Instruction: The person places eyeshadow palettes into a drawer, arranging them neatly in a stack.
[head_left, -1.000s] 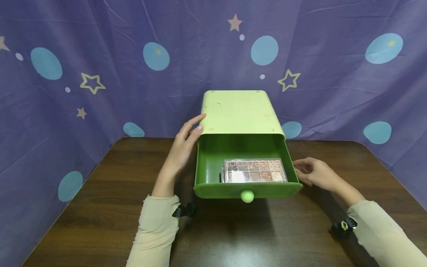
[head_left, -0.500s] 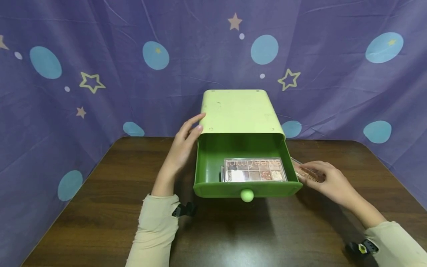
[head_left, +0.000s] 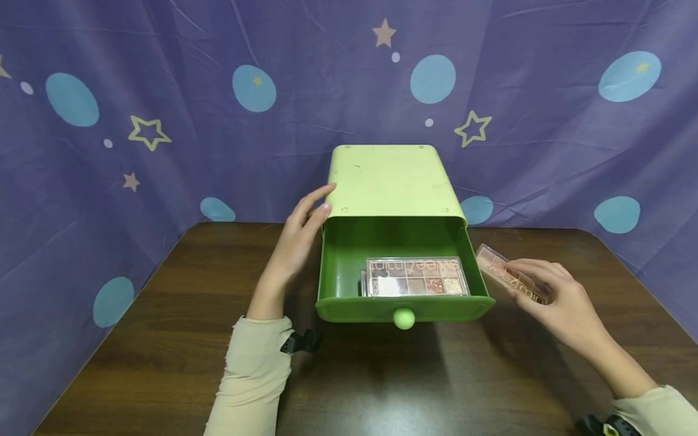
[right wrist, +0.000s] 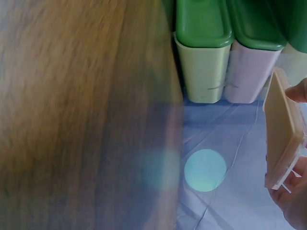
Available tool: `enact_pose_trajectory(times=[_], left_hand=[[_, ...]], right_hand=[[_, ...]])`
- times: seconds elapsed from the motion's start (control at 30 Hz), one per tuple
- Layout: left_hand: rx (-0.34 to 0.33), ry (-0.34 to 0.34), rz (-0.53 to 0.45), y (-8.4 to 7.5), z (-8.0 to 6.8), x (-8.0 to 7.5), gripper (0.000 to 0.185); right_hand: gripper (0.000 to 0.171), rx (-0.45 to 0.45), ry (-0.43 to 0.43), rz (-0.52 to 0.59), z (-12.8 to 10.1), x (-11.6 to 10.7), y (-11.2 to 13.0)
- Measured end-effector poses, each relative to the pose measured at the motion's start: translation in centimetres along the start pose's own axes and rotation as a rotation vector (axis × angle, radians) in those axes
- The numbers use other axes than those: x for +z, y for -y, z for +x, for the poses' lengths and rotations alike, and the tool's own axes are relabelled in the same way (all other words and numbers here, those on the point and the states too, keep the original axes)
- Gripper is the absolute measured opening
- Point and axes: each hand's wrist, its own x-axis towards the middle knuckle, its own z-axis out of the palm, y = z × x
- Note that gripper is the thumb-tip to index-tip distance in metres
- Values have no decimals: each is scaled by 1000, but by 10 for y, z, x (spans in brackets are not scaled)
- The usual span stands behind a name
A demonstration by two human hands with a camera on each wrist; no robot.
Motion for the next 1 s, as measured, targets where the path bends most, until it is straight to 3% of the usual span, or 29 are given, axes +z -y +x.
enact_pose_trajectory(times=[0.27,0.47,0.73,0.83,1.0], left_hand=[[-6,-1,10,-1,0,0,45],[-9,-6,5,-1,0,1,45],[-11,-4,4,-2,0,1,45],[-12,-4,4,-2,0,1,45],[-10,-4,2,-2,0,1,45]], right_hand=[[50,-35,-118,113,-4,-8,16],[50,-95,-146,163,-6,-15,27],[41,-255,-220,281,-4,-17,49],[33,-324,-239,388,-1,-16,62],[31,-425,-241,668,8,-12,72]])
